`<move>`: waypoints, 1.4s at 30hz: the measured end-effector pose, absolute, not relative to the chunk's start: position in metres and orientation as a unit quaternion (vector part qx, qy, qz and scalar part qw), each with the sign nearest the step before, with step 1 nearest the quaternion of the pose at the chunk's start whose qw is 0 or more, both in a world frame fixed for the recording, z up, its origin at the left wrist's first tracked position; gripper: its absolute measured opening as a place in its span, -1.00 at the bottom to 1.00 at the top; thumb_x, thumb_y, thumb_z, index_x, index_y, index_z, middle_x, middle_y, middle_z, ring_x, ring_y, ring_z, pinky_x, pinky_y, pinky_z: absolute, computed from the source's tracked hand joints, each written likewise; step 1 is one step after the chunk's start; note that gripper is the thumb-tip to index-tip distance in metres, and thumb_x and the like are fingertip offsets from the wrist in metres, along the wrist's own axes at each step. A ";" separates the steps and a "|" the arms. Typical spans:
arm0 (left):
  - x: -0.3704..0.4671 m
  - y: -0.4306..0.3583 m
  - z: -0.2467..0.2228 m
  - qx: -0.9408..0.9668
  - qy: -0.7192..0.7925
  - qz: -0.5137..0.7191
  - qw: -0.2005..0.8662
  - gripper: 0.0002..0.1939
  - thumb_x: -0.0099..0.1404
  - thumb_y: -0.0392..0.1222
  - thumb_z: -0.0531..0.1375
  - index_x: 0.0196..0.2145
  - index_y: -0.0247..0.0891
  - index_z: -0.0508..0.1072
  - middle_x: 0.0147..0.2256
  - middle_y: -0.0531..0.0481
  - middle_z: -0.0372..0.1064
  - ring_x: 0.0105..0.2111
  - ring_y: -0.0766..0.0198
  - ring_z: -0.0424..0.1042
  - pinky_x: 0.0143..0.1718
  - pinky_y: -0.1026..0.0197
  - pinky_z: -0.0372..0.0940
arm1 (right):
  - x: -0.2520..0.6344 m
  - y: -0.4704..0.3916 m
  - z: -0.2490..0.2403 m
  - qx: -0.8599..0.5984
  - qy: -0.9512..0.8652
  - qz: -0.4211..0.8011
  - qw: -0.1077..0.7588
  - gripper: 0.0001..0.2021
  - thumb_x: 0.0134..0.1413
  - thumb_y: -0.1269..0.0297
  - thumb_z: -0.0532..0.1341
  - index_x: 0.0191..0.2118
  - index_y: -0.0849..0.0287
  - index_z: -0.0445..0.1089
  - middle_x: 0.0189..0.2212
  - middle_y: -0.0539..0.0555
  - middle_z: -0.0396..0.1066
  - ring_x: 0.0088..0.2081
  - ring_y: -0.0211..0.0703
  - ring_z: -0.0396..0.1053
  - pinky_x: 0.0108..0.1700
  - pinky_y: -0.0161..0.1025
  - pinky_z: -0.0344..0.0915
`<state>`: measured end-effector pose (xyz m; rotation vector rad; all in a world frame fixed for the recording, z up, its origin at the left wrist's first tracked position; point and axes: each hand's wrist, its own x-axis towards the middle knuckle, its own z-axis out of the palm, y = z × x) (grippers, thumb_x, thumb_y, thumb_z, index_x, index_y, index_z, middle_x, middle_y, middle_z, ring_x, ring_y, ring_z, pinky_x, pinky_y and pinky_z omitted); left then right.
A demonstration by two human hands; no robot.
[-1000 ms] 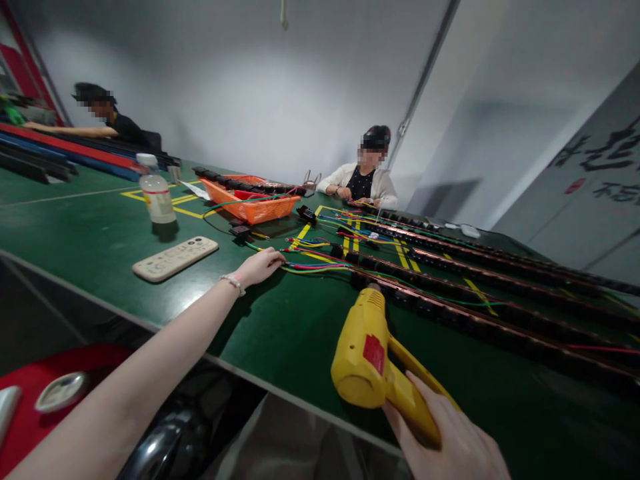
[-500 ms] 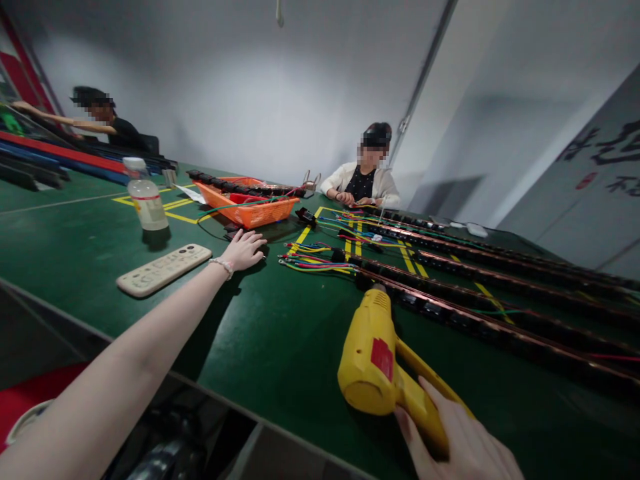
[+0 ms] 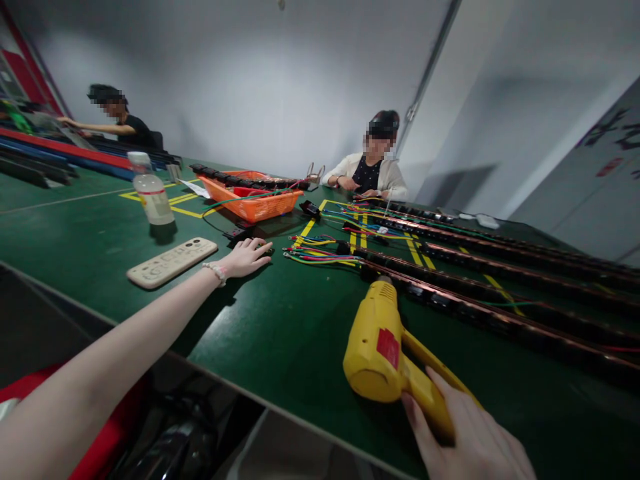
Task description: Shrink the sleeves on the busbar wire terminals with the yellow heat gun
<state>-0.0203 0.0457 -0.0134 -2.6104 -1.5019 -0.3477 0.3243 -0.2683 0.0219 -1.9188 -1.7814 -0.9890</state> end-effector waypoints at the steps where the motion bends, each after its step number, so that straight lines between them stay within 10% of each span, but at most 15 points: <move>1: -0.019 0.040 -0.014 -0.862 -0.492 -0.116 0.047 -0.38 0.35 0.13 -0.19 0.26 -0.19 0.09 0.14 -0.17 0.08 0.03 0.02 0.12 0.07 -0.02 0.05 | 0.326 -0.268 0.021 -0.670 -0.633 -0.345 0.176 -0.48 0.20 -0.11 -0.07 -0.09 0.24 0.36 -0.39 0.07 0.36 -0.40 -0.19 0.26 -0.29 -0.23 0.11; 25: 0.037 -0.061 0.005 -0.930 -0.259 -0.230 -0.122 -0.59 0.35 -0.26 -0.06 0.12 -0.24 0.29 0.09 -0.12 0.20 0.08 0.28 0.19 0.17 0.19 0.13 | 0.324 -0.272 0.022 -0.689 -0.633 -0.288 0.203 -0.46 0.23 -0.09 -0.09 -0.10 0.27 0.38 -0.36 0.09 0.38 -0.36 -0.21 0.29 -0.26 -0.22 0.13; 42: 0.068 -0.039 0.020 -0.920 -0.306 -0.241 0.043 -0.48 0.26 -0.23 0.02 0.19 -0.22 0.18 0.19 -0.09 0.08 0.17 0.11 0.08 0.22 -0.01 -0.01 | 0.359 -0.281 0.018 -0.731 -0.591 -0.261 0.218 -0.57 0.27 0.10 -0.12 -0.33 0.14 0.44 -0.45 0.01 0.40 -0.44 -0.24 0.28 -0.39 -0.27 0.11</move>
